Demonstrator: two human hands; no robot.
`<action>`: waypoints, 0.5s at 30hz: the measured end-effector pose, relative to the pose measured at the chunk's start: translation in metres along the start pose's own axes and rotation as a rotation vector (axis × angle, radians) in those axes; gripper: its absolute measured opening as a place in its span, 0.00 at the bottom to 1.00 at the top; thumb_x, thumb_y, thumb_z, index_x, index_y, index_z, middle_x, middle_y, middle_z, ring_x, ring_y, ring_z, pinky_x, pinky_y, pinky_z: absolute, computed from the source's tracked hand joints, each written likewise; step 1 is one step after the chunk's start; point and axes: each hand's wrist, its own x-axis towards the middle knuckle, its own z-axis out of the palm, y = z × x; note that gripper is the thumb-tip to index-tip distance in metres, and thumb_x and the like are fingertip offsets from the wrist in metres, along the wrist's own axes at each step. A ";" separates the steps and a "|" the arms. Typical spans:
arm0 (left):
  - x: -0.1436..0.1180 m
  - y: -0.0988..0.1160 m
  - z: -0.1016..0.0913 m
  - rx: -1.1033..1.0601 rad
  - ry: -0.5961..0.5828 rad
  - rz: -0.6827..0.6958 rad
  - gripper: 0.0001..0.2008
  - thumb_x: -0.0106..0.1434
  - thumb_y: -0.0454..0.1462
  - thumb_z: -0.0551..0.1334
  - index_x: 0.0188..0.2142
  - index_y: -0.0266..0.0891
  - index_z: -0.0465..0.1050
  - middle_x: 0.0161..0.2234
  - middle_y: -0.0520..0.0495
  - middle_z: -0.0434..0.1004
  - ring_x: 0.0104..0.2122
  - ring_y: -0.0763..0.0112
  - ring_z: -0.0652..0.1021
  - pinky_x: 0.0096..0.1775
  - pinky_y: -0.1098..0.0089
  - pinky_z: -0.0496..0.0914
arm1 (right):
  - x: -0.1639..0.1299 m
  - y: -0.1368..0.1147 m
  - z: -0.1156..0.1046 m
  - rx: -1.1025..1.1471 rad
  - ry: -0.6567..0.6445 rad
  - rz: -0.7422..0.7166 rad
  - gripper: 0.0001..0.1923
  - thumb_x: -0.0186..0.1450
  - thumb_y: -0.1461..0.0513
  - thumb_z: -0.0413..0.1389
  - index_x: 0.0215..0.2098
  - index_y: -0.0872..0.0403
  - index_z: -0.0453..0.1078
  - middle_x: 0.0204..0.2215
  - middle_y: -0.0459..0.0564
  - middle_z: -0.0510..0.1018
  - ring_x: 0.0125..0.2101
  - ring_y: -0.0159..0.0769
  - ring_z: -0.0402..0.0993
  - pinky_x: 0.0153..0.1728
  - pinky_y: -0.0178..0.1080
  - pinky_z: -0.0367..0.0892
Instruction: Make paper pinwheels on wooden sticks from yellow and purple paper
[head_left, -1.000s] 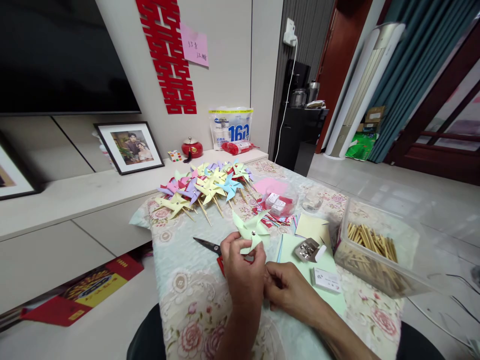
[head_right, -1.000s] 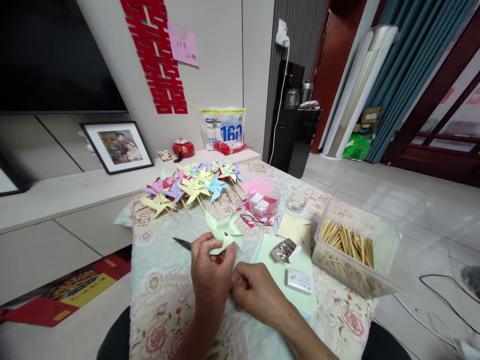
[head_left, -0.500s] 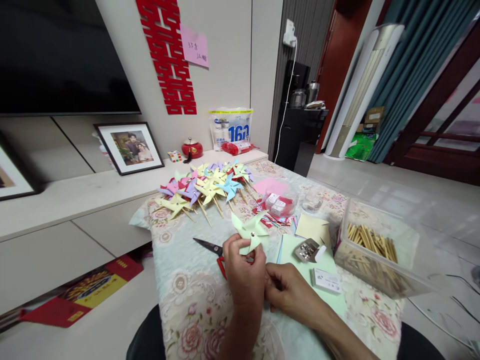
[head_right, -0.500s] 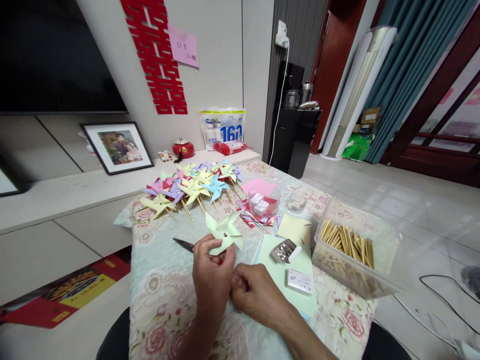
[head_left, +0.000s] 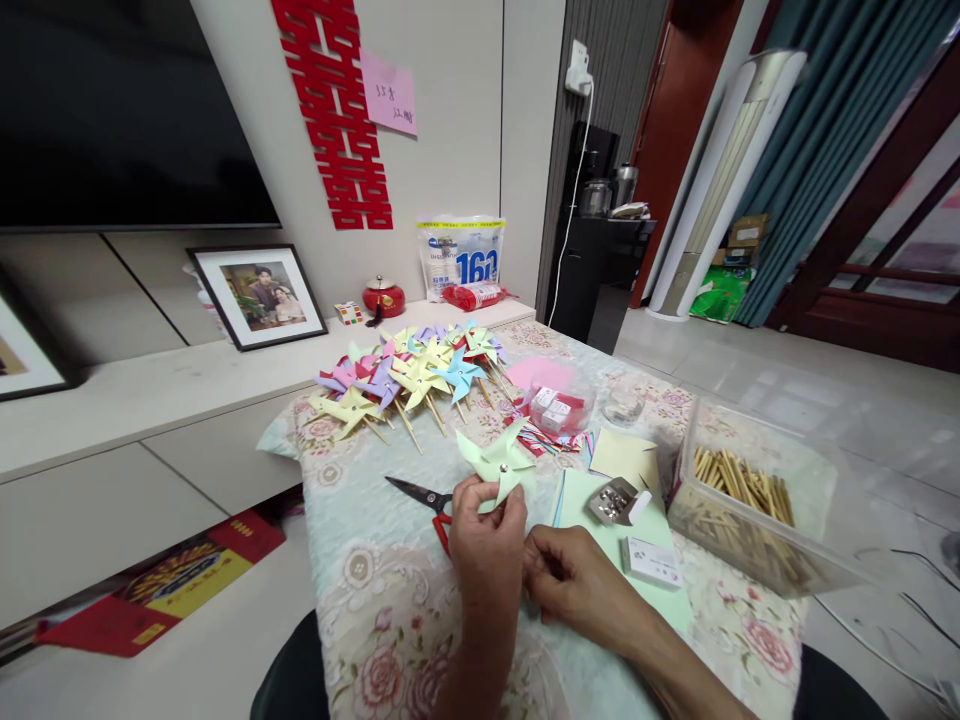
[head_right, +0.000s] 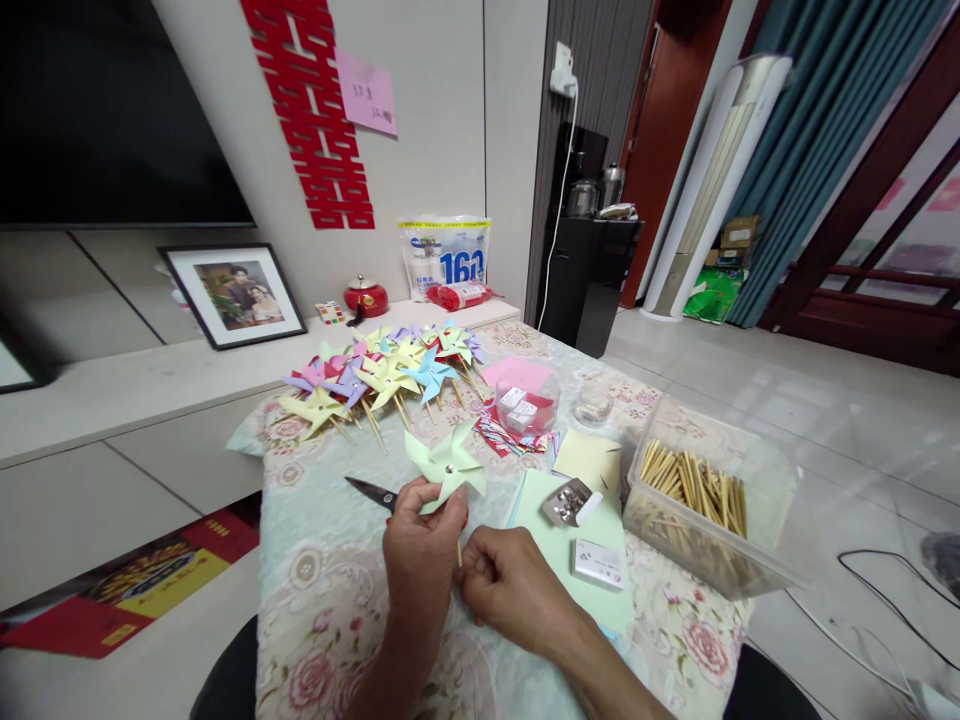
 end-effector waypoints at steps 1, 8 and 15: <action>0.000 0.000 0.000 0.001 -0.009 -0.017 0.11 0.50 0.42 0.68 0.26 0.38 0.70 0.38 0.42 0.74 0.24 0.70 0.79 0.25 0.70 0.75 | 0.000 0.000 0.000 -0.006 0.002 0.000 0.04 0.56 0.68 0.50 0.25 0.53 0.63 0.19 0.39 0.68 0.18 0.27 0.65 0.20 0.29 0.58; -0.003 0.001 -0.002 0.058 0.013 -0.033 0.14 0.51 0.45 0.68 0.30 0.36 0.74 0.44 0.39 0.74 0.19 0.75 0.76 0.23 0.69 0.73 | 0.001 -0.002 -0.001 -0.099 0.021 -0.009 0.05 0.56 0.68 0.50 0.24 0.53 0.61 0.19 0.40 0.67 0.19 0.28 0.65 0.21 0.30 0.56; -0.002 0.000 0.000 0.064 0.066 -0.037 0.12 0.51 0.43 0.66 0.27 0.36 0.74 0.40 0.42 0.74 0.20 0.74 0.76 0.25 0.68 0.74 | 0.001 -0.002 -0.001 -0.190 0.043 -0.058 0.06 0.56 0.69 0.50 0.23 0.53 0.61 0.18 0.39 0.65 0.20 0.27 0.62 0.22 0.30 0.53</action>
